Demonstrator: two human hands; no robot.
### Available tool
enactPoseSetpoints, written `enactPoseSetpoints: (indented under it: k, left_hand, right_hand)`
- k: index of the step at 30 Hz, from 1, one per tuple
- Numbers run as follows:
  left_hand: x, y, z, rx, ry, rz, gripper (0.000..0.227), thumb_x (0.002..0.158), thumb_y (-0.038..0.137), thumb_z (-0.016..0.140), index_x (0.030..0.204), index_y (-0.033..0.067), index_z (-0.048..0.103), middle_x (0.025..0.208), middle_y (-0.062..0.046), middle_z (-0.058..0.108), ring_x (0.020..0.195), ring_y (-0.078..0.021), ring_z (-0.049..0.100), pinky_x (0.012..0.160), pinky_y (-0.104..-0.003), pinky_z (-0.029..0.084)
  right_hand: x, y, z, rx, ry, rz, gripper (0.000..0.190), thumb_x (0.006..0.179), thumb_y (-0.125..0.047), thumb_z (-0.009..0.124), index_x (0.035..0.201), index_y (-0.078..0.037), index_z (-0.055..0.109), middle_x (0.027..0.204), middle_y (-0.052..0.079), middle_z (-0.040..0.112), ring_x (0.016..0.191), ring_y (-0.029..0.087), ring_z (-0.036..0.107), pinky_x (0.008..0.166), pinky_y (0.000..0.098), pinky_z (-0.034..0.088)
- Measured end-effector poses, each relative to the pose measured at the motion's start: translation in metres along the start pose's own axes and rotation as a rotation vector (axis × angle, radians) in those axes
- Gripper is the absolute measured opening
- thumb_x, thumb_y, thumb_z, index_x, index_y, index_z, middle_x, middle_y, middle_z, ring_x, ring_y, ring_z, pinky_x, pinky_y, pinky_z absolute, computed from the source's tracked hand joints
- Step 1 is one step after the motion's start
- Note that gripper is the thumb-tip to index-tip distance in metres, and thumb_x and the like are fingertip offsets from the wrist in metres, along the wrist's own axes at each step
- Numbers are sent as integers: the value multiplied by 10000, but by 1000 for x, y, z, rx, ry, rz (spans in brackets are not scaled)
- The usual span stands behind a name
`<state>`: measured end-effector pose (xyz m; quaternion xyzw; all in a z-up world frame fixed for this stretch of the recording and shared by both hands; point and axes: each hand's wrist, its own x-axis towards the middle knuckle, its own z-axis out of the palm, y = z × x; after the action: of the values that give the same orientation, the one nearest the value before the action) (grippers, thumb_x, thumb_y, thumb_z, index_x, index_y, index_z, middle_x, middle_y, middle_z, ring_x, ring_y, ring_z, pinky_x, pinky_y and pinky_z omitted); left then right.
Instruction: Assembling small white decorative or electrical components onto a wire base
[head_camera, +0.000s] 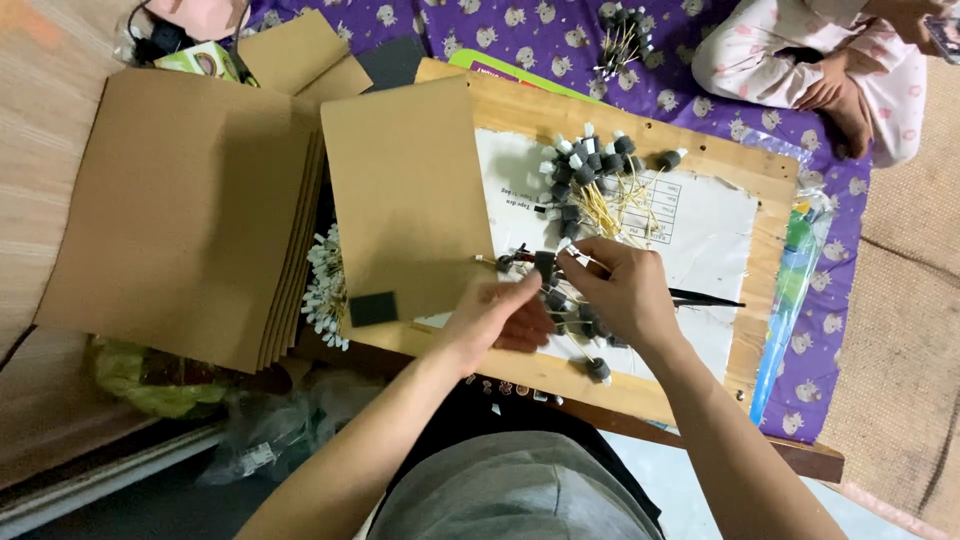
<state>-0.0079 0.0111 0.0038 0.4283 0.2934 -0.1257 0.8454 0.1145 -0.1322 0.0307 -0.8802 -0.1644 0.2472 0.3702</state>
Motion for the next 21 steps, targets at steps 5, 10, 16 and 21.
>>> enactPoseSetpoints:
  k: [5, 10, 16, 21]
  left_hand:
    - [-26, 57, 5, -62, -203, -60, 694, 842, 655, 550, 1165, 44, 605, 966, -201, 721, 811, -270, 731, 656, -358, 628]
    - [-19, 81, 9, -39, -217, -144, 809, 819, 762, 405, 1269, 104, 544, 1026, -186, 720, 849, -284, 724, 650, -357, 619]
    - [-30, 83, 19, 150, -143, 60, 347, 840, 137, 696, 1173, 42, 675, 929, -222, 740, 770, -261, 744, 620, -306, 626]
    - [-29, 78, 22, 308, -46, 201, 568, 778, 84, 768, 1310, 123, 572, 988, -207, 739, 773, -228, 752, 618, -273, 635]
  right_hand:
    - [-19, -38, -16, 184, 29, -50, 120, 837, -210, 773, 926, -129, 763, 513, 7, 542, 497, 90, 487, 556, 230, 424]
    - [-35, -48, -27, 218, -2, -130, 105, 821, -131, 777, 915, -84, 774, 572, 118, 646, 607, 107, 525, 585, 285, 479]
    - [-40, -45, -23, 228, 65, -79, 80, 851, -166, 752, 855, -87, 759, 475, 51, 539, 491, 76, 440, 515, 266, 444]
    - [-45, -50, -23, 401, 63, -51, 43, 811, -84, 750, 819, -46, 733, 460, 32, 470, 462, 107, 476, 507, 232, 432]
